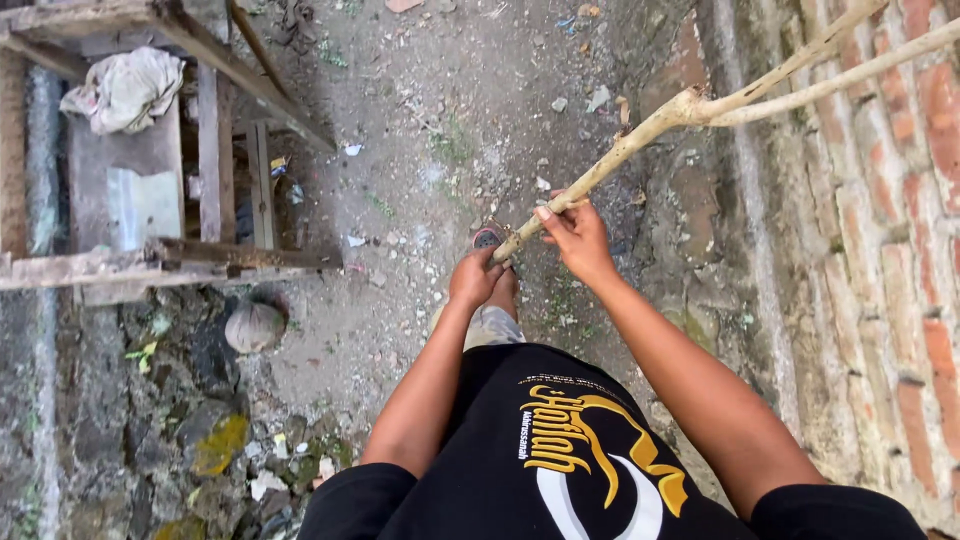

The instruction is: Picking up and organizing wooden sticks against a wall.

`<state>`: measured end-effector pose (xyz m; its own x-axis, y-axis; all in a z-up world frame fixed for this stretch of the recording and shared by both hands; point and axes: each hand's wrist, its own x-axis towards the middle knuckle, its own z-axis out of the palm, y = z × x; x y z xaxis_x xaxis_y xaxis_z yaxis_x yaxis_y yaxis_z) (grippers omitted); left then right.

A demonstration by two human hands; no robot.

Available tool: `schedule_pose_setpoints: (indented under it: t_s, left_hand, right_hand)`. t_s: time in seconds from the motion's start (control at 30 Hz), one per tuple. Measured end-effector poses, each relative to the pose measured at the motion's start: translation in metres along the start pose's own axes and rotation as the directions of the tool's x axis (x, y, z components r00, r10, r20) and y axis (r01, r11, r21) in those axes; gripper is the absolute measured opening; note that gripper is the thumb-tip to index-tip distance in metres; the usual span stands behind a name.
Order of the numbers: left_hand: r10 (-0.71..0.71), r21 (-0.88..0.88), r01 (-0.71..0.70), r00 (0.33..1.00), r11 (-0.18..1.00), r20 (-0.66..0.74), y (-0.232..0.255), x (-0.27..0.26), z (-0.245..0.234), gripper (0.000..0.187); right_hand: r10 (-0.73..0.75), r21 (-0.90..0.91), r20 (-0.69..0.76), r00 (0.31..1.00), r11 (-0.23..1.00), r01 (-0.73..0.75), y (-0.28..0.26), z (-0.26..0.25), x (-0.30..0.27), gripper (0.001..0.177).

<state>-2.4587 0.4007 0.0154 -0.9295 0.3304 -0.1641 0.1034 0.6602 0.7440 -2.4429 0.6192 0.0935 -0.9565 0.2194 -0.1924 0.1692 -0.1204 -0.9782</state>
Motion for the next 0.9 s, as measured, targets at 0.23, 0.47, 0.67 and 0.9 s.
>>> schedule_pose_setpoints:
  t_s: [0.23, 0.47, 0.67, 0.9]
  left_hand:
    - [-0.05, -0.006, 0.05, 0.998, 0.999, 0.05, -0.003, 0.142, -0.016, 0.044]
    - [-0.093, 0.016, 0.092, 0.986, 0.996, 0.14, 0.018, 0.267, -0.062, 0.043]
    - [-0.037, -0.019, 0.039, 0.995, 0.999, 0.093, 0.028, 0.341, -0.087, 0.042]
    - [-0.064, 0.029, 0.06, 0.988, 0.998, 0.143, 0.029, 0.425, -0.106, 0.047]
  right_hand:
    - [0.016, -0.046, -0.045, 0.999, 0.999, -0.018, -0.044, 0.007, 0.128, 0.045]
    - [-0.075, -0.062, -0.05, 0.996, 0.995, 0.072, -0.071, 0.016, 0.255, 0.041]
    - [-0.076, -0.024, -0.064, 0.995, 0.997, 0.075, -0.106, 0.027, 0.327, 0.039]
    - [-0.082, -0.068, -0.072, 0.994, 0.995, 0.077, -0.131, 0.034, 0.404, 0.038]
